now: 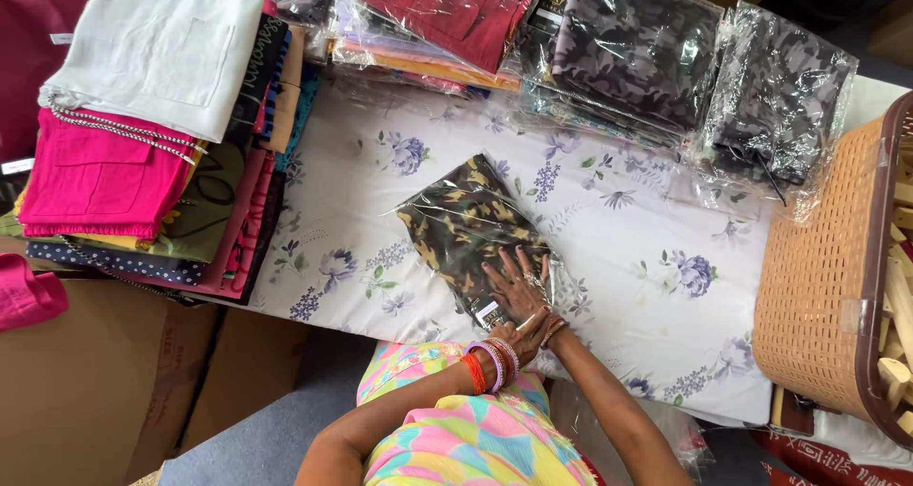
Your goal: Fold and package clothes.
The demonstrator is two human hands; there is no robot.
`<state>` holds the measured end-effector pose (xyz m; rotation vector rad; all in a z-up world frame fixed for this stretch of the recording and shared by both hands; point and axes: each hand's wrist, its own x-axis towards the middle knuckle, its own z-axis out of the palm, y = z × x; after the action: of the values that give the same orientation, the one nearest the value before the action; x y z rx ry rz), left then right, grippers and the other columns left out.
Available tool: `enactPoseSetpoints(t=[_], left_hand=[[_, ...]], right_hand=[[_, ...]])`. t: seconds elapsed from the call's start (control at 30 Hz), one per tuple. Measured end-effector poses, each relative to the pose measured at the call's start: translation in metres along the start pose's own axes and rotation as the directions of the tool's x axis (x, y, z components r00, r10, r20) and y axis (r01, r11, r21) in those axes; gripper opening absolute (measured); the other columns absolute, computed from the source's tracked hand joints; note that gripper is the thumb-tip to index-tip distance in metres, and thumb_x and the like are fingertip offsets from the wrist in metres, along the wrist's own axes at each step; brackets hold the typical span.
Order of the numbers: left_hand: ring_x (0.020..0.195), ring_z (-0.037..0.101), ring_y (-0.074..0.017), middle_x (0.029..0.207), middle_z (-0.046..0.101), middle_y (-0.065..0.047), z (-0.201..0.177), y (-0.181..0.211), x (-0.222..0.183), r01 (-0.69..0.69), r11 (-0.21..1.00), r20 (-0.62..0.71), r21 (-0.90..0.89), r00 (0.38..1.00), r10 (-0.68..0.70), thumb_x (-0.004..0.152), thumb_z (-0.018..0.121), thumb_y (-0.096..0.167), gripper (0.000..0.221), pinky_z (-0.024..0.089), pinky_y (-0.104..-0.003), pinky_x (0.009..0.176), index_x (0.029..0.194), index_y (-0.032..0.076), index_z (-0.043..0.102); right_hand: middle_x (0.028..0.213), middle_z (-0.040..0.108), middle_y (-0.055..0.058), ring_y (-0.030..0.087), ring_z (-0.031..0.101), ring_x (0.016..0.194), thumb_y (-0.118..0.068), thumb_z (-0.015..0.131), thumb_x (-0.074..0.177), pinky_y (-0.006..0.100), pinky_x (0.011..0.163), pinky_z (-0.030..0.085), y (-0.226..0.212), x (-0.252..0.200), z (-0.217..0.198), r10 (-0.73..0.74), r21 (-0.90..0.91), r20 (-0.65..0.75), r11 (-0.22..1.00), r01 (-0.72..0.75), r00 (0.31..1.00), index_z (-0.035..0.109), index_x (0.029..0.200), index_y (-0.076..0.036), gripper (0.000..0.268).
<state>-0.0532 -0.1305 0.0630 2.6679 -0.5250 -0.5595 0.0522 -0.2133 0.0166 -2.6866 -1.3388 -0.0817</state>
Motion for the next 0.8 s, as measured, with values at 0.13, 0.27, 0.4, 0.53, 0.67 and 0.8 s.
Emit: enactPoseSetpoints(t=[0.13,0.27,0.4,0.53,0.67,0.8], left_hand=[[0.081,0.075,-0.0384,0.168,0.018,-0.029,0.011,-0.012,0.002,-0.103,0.995,-0.004,0.008,0.995,0.103,0.096,0.051,0.007,0.066,0.061,-0.047,0.067,0.159,0.004,0.03],[0.094,0.073,-0.0396,0.13,0.06,-0.025,-0.025,-0.008,-0.009,-0.197,0.976,0.072,-0.096,0.976,0.205,0.102,0.054,0.017,0.045,0.06,-0.05,0.076,0.147,0.023,0.054],[0.09,0.072,-0.04,0.123,0.059,-0.024,-0.07,-0.017,-0.021,-0.09,0.98,0.071,-0.179,0.992,0.104,0.078,0.064,0.006,0.069,0.06,-0.051,0.065,0.144,0.015,0.046],[0.098,0.071,-0.0385,0.131,0.06,-0.021,-0.06,-0.033,-0.019,0.015,0.988,-0.157,-0.156,0.987,-0.04,0.091,0.06,0.005,0.055,0.061,-0.046,0.07,0.143,0.009,0.046],[0.113,0.065,-0.0342,0.127,0.063,-0.016,-0.042,-0.048,-0.022,0.046,0.993,-0.196,-0.108,0.978,-0.066,0.093,0.061,0.012,0.042,0.059,-0.043,0.079,0.135,0.011,0.056],[0.109,0.067,-0.0346,0.11,0.071,-0.013,0.043,-0.097,-0.012,-0.103,0.993,0.059,-0.065,0.993,0.107,0.078,0.074,0.028,0.035,0.054,-0.046,0.092,0.108,0.011,0.071]], right_hand=[[0.168,0.017,0.007,0.036,0.014,0.154,-0.056,0.051,0.097,0.076,0.113,0.001,-0.003,0.007,-0.004,-0.04,0.048,0.023,0.998,0.038,0.999,0.029,0.158,-0.039,0.067],[0.168,0.016,0.008,0.036,0.013,0.154,-0.052,0.054,0.095,0.075,0.115,0.004,0.005,-0.025,0.0,-0.045,0.055,0.082,0.998,0.04,0.996,0.032,0.158,-0.035,0.069],[0.165,0.016,0.012,0.037,0.014,0.15,-0.052,0.058,0.091,0.077,0.11,0.005,0.007,-0.07,-0.005,-0.076,0.137,0.058,0.988,0.067,0.995,0.038,0.151,-0.03,0.067],[0.169,0.019,0.012,0.034,0.017,0.156,-0.048,0.057,0.096,0.071,0.121,0.008,0.012,-0.085,-0.013,-0.048,0.092,0.106,0.995,0.038,0.993,0.047,0.134,-0.029,0.044],[0.165,0.022,0.016,0.035,0.02,0.155,-0.046,0.059,0.092,0.064,0.12,0.008,0.007,-0.059,-0.027,0.006,0.177,0.112,0.984,-0.026,0.994,0.05,0.143,-0.02,0.058],[0.157,0.03,0.018,0.036,0.025,0.146,-0.04,0.063,0.087,0.064,0.113,0.012,0.024,-0.083,-0.03,-0.008,0.174,0.111,0.985,-0.011,0.994,0.056,0.143,-0.016,0.061]])
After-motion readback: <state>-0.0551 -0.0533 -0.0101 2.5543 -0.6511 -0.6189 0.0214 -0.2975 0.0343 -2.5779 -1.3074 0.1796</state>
